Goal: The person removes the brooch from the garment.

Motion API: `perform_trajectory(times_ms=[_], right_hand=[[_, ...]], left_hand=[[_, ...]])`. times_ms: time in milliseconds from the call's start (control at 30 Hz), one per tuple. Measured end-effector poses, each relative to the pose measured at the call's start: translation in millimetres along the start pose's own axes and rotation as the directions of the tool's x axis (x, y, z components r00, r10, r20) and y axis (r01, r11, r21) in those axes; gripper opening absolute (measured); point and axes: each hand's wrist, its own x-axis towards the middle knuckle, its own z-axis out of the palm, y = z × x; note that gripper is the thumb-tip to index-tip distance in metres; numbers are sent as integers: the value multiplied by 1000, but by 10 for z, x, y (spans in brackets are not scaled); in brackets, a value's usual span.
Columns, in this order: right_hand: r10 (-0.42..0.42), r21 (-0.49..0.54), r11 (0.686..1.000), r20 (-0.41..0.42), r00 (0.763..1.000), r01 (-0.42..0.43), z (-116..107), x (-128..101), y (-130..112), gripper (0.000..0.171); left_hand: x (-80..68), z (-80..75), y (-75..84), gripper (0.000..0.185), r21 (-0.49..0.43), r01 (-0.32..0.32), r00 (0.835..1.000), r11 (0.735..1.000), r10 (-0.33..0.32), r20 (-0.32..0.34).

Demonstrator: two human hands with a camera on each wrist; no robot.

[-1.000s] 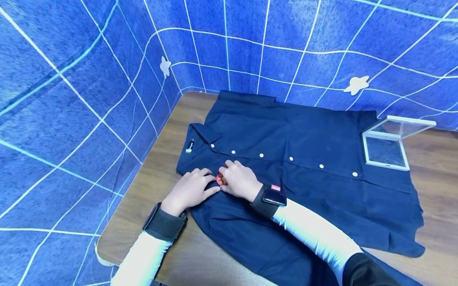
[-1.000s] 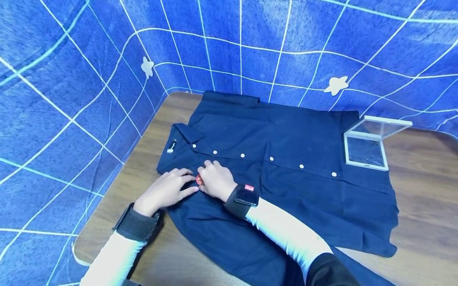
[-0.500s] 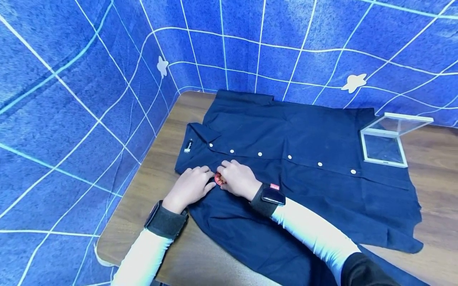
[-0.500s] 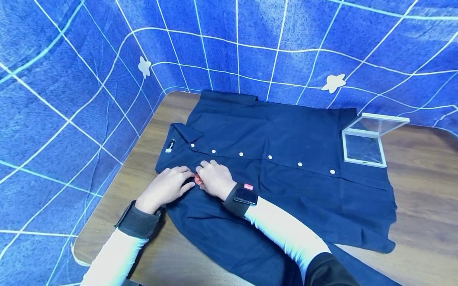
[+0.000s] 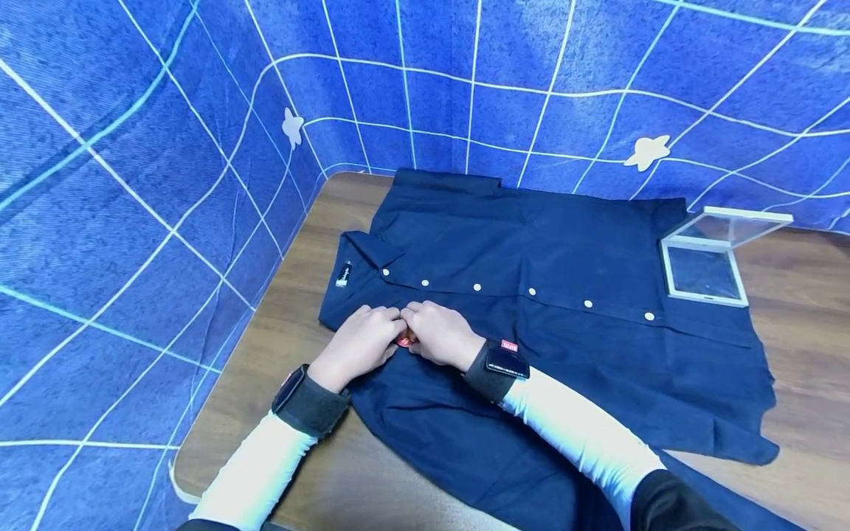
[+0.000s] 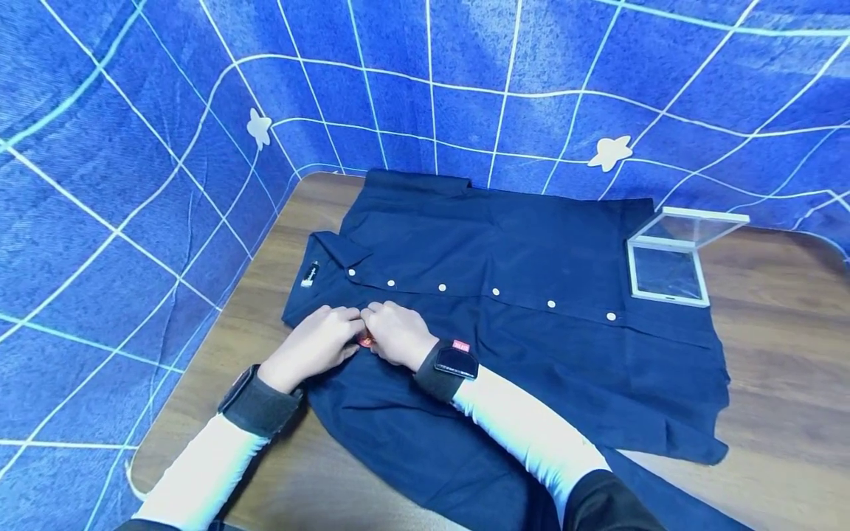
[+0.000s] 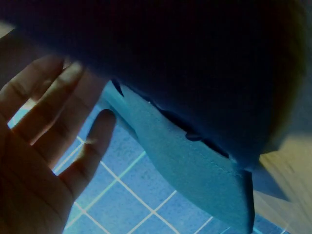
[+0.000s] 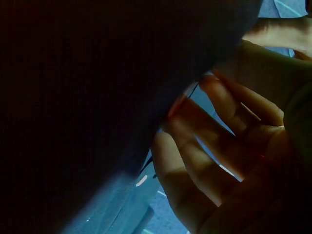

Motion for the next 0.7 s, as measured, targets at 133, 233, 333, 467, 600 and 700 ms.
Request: perform_trajectory(times_ms=[133, 233, 333, 467, 600, 700], right_hand=[[-20, 27, 999, -7, 1000, 20, 4, -5, 25, 27], [-33, 43, 999, -6, 999, 33, 0, -6, 45, 28], [-36, 60, 998, 5, 999, 36, -10, -2, 56, 27], [-34, 73, 997, 26, 999, 32, -19, 3, 65, 27], [-39, 88, 996, 51, 998, 35, -27, 5, 82, 32], [-46, 103, 994, 58, 997, 40, -45, -10, 101, 39]], left_hand=[[1, 35, -23, 14, -2, -30, 999, 1000, 30, -39], [2, 67, -39, 11, 12, -49, 996, 999, 50, -72], [-8, 88, -52, 9, 31, -62, 993, 998, 65, -100], [-35, 95, -62, 10, 57, -71, 990, 996, 78, -120], [-54, 84, -61, 10, 73, -68, 989, 995, 76, -126], [-56, 74, -55, 8, 75, -62, 991, 995, 71, -117]])
